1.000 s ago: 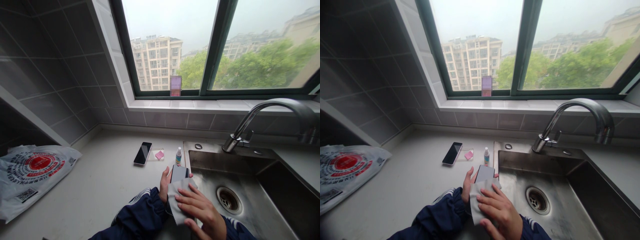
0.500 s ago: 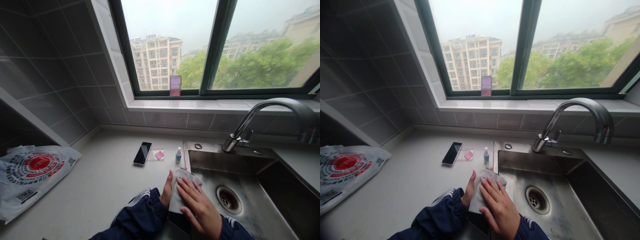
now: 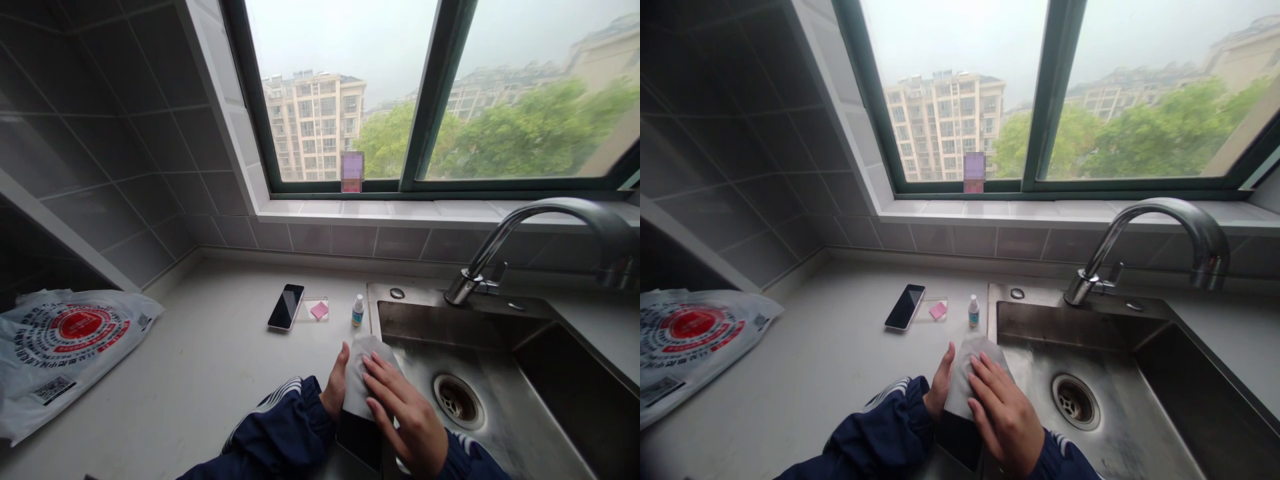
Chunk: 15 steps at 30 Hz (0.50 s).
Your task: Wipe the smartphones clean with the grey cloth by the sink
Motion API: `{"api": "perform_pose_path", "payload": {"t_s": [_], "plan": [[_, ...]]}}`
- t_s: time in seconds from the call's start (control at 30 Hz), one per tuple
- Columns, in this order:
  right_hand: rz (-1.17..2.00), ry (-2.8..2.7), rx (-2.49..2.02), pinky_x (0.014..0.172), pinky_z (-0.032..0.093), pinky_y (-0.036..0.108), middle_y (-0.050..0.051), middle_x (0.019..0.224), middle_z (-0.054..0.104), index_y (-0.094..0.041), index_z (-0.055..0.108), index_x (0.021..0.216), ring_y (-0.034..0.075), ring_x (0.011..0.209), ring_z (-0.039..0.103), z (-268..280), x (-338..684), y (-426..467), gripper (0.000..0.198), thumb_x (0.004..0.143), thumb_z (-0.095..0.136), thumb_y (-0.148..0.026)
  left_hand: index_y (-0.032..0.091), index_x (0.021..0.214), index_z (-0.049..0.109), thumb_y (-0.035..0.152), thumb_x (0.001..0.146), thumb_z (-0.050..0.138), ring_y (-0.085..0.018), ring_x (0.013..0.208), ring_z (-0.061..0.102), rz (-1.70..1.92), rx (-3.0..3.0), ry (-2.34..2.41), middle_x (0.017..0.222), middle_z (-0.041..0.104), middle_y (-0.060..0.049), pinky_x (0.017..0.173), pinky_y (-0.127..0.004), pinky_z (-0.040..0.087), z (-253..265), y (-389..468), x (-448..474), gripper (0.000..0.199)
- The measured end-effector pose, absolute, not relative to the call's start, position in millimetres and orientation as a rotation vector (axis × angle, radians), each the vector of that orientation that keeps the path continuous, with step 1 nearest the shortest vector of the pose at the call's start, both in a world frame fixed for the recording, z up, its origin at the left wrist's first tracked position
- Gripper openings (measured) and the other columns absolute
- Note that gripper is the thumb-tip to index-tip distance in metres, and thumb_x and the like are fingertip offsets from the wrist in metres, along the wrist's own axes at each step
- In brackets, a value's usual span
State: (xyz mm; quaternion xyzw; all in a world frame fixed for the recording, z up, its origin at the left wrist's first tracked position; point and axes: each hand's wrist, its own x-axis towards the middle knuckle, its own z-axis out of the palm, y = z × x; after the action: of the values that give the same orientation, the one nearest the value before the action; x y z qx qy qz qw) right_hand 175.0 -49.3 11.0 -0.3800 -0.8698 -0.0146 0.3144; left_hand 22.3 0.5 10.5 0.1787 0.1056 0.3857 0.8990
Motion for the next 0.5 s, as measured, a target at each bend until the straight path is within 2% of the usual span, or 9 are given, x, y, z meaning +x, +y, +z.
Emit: {"api": "perform_pose_path", "payload": {"t_s": [0.1, 0.23, 0.37, 0.5], "plan": [[0.007, -2.43, -0.928, 0.11, 0.038, 0.046, 0.012, 0.151, 0.034, -0.011, 0.042, 0.142, 0.031, 0.141, 0.028, 17.4, 172.2, -51.2, 0.053, 0.092, 0.053, -0.022, 0.014, 0.123, 0.058, 0.062, 0.076, 0.061, -0.026, 0.113, 0.058, 0.816, 0.296, 0.29, 0.105, 0.068, -0.011, 0.104, -0.038, 0.034, 5.6, 0.7, 21.7, 0.068], [0.089, -2.538, -0.923, 0.112, 0.033, 0.047, 0.014, 0.154, 0.025, -0.009, 0.03, 0.149, 0.034, 0.141, 0.023, 22.9, 169.7, -52.4, 0.068, 0.091, 0.056, -0.035, 0.014, 0.122, 0.06, 0.062, 0.074, 0.063, -0.027, 0.106, 0.061, 0.805, 0.266, 0.343, 0.099, 0.069, -0.011, 0.101, -0.038, 0.037, -0.3, 1.7, 21.3, 0.068], [0.054, -2.421, -0.93, 0.111, 0.035, 0.048, 0.014, 0.152, 0.032, -0.011, 0.037, 0.146, 0.033, 0.14, 0.028, 18.6, 171.0, -52.2, 0.058, 0.092, 0.055, -0.024, 0.014, 0.122, 0.06, 0.061, 0.074, 0.063, -0.023, 0.101, 0.061, 0.82, 0.279, 0.272, 0.095, 0.068, -0.009, 0.099, -0.035, 0.037, -3.3, 3.5, 22.2, 0.067], [0.072, -2.232, -0.936, 0.106, 0.044, 0.042, 0.014, 0.143, 0.046, -0.012, 0.048, 0.137, 0.028, 0.135, 0.041, 15.6, 172.5, -50.9, 0.046, 0.092, 0.05, -0.01, 0.017, 0.119, 0.062, 0.054, 0.073, 0.069, -0.014, 0.087, 0.061, 0.807, 0.227, 0.234, 0.094, 0.066, -0.005, 0.089, -0.026, 0.039, -1.5, 3.4, 22.5, 0.06]]}}
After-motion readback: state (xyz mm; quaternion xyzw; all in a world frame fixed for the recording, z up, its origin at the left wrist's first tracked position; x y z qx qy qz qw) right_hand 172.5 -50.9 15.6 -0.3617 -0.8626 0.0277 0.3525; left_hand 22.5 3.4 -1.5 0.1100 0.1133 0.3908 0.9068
